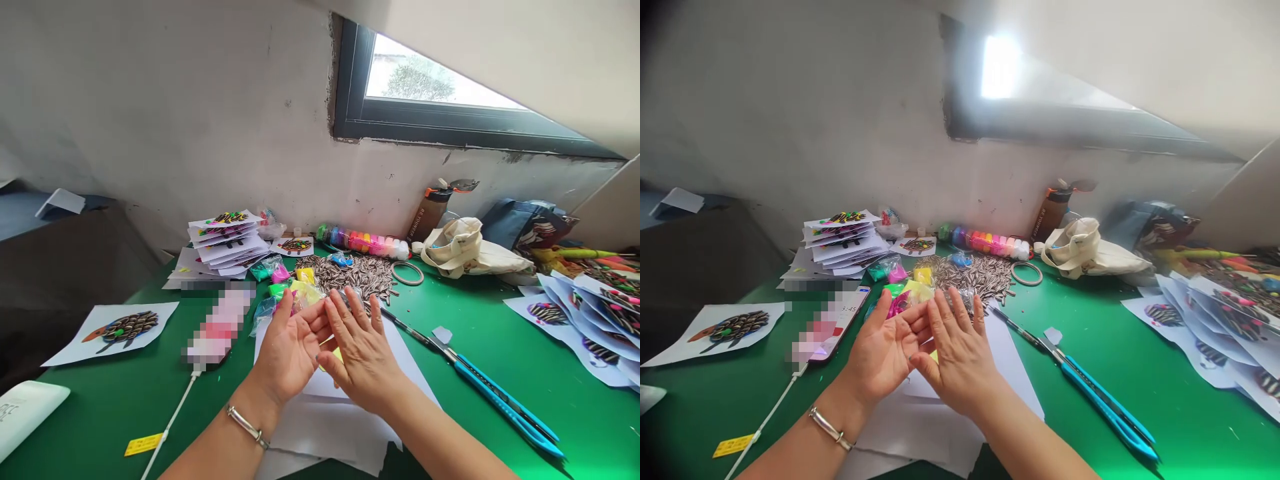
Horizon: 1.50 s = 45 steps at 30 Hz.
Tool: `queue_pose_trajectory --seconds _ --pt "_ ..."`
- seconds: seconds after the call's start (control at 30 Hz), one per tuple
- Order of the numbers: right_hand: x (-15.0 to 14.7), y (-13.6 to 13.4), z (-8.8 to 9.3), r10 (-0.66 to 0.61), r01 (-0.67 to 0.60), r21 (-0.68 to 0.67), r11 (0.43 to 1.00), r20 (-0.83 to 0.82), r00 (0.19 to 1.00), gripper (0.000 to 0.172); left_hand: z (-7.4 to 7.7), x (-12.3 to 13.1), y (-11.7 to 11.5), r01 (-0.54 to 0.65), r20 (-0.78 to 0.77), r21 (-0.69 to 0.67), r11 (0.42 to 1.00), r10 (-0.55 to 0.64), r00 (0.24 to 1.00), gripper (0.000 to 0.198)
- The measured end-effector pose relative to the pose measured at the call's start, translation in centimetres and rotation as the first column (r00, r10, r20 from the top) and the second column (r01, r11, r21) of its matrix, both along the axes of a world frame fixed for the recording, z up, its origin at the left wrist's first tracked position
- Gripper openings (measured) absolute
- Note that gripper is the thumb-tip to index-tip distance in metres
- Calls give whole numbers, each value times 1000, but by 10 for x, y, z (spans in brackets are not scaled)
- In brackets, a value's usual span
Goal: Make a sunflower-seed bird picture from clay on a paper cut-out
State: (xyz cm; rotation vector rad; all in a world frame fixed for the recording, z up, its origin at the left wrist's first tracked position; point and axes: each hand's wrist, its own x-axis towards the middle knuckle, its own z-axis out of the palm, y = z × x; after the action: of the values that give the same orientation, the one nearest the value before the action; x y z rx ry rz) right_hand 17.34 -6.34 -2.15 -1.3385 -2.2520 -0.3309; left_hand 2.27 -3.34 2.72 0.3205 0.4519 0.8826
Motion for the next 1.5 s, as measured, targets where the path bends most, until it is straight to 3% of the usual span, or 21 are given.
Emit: queue_pose_trajectory --seconds 0.2,0.37,0.57,0.73,0.97,1.13,1.37,1.5 --pt "-7 -7 2 149 -151 36 988 41 988 81 0 -5 1 -52 -53 -18 998 51 997 70" --pt "1 -3 5 19 -19 -7 1000 21 1000 76 2 -3 -1 -13 -18 21 1000 14 1000 71" --pt "-9 -8 7 132 -133 10 991 59 989 77 3 -4 1 -50 -85 -18 999 49 995 78" --pt "-3 -5 7 7 -6 -26 1000 22 1000 73 1 -5 2 -24 -71 24 999 26 997 77" --pt "-14 -10 9 114 -115 12 993 63 991 75 0 -6 3 -14 -71 -5 1000 13 997 80" --pt "-6 -7 10 28 -29 12 1000 25 999 66 -2 -10 5 -32 -58 40 999 35 998 77" --pt "-7 -9 12 113 -114 4 994 38 993 65 0 -7 4 -17 -77 2 1000 18 997 82" --pt "-3 -5 14 30 -30 -9 999 -20 999 49 0 -6 4 -21 -89 24 999 23 996 81"
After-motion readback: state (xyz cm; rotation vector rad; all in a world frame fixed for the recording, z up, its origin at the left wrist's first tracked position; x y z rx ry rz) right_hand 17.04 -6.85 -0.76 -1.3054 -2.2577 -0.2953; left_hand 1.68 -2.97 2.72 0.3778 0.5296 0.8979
